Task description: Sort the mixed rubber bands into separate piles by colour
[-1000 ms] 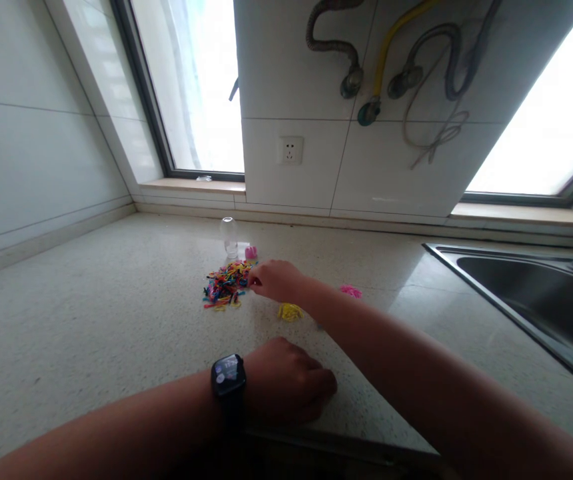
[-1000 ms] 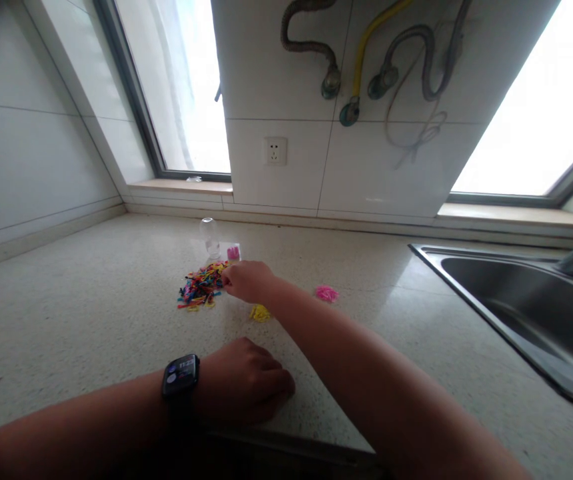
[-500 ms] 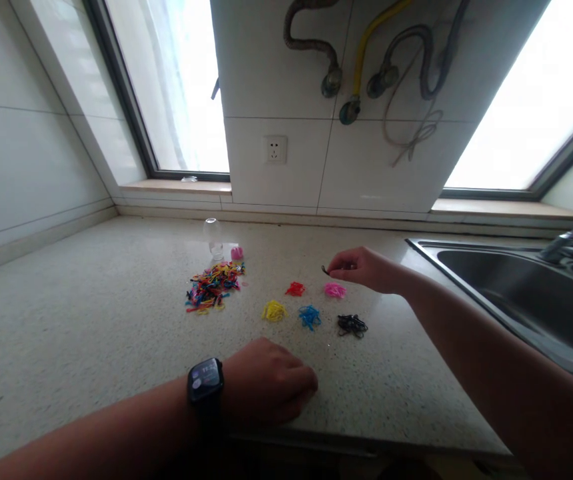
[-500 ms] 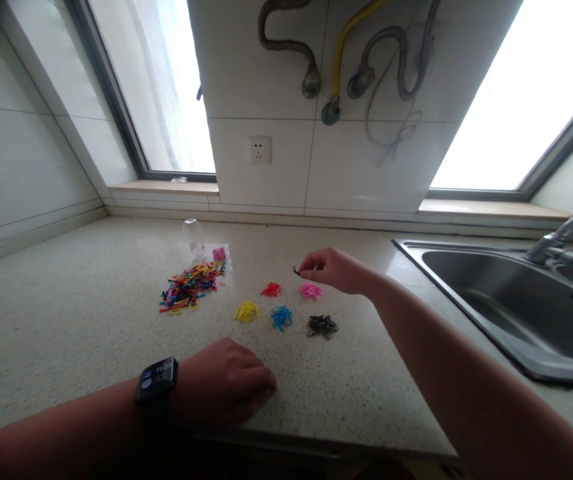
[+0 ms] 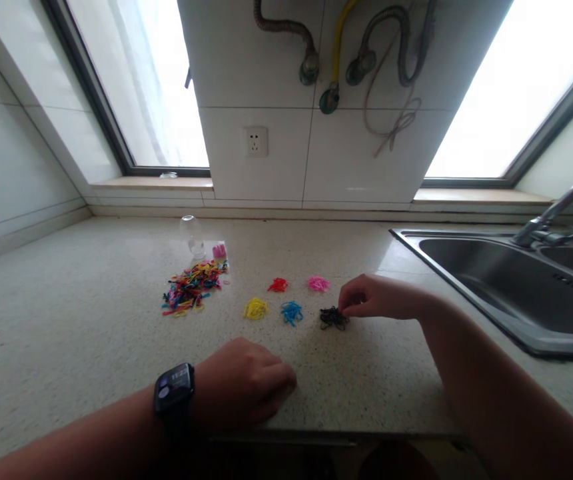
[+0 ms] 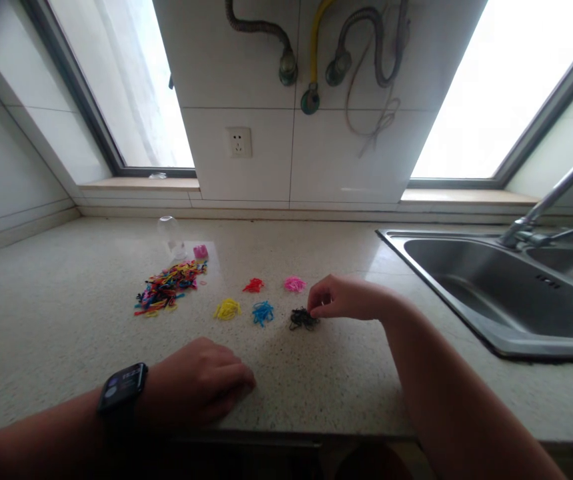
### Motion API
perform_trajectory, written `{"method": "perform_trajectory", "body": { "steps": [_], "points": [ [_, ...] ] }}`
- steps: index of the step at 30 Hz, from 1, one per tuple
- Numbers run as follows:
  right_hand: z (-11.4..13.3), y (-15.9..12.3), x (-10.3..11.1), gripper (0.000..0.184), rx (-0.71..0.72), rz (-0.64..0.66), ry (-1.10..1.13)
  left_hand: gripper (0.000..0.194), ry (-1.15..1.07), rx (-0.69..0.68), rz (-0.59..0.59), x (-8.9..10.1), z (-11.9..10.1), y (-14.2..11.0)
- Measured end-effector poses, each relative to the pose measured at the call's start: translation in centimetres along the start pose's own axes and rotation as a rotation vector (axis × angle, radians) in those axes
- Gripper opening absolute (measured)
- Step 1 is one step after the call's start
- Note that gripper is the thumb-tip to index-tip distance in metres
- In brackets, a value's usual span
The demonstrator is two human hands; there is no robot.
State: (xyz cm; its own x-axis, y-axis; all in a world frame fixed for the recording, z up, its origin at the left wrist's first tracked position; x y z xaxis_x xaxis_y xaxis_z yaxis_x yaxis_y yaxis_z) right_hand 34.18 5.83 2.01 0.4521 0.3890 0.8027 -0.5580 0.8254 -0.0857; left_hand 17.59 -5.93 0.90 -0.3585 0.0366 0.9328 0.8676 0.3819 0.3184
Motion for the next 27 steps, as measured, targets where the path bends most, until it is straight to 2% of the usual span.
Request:
{"method": "perform_trajectory", "body": {
  "steps": [7, 27],
  "points": [
    [0.3, -0.2, -0.9, 0.019, 0.008, 0.028, -0.122, 0.015, 0.004, 0.009, -0.005, 0.1, 0.0, 0.1],
    [1.6, -0.3, -1.3, 0.016, 0.028, 0.022, -0.232, 0.013, 0.011, 0.008, -0.011, 0.1, 0.1, 0.1]
  ]
}}
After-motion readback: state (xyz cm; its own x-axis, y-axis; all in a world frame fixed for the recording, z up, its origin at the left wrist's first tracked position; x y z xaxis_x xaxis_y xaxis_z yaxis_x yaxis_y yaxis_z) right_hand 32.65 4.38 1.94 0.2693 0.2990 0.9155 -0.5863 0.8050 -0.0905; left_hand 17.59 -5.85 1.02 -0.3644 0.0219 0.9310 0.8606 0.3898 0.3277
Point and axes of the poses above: each hand's wrist, its own y-axis towards the middle knuckle, its own x-axis out of the back of the hand, z = x × y, the point moved 10 cm from there along y, towards the middle knuckle, and after that the axes turned 10 degrees about -z, right-handed, at the moved point
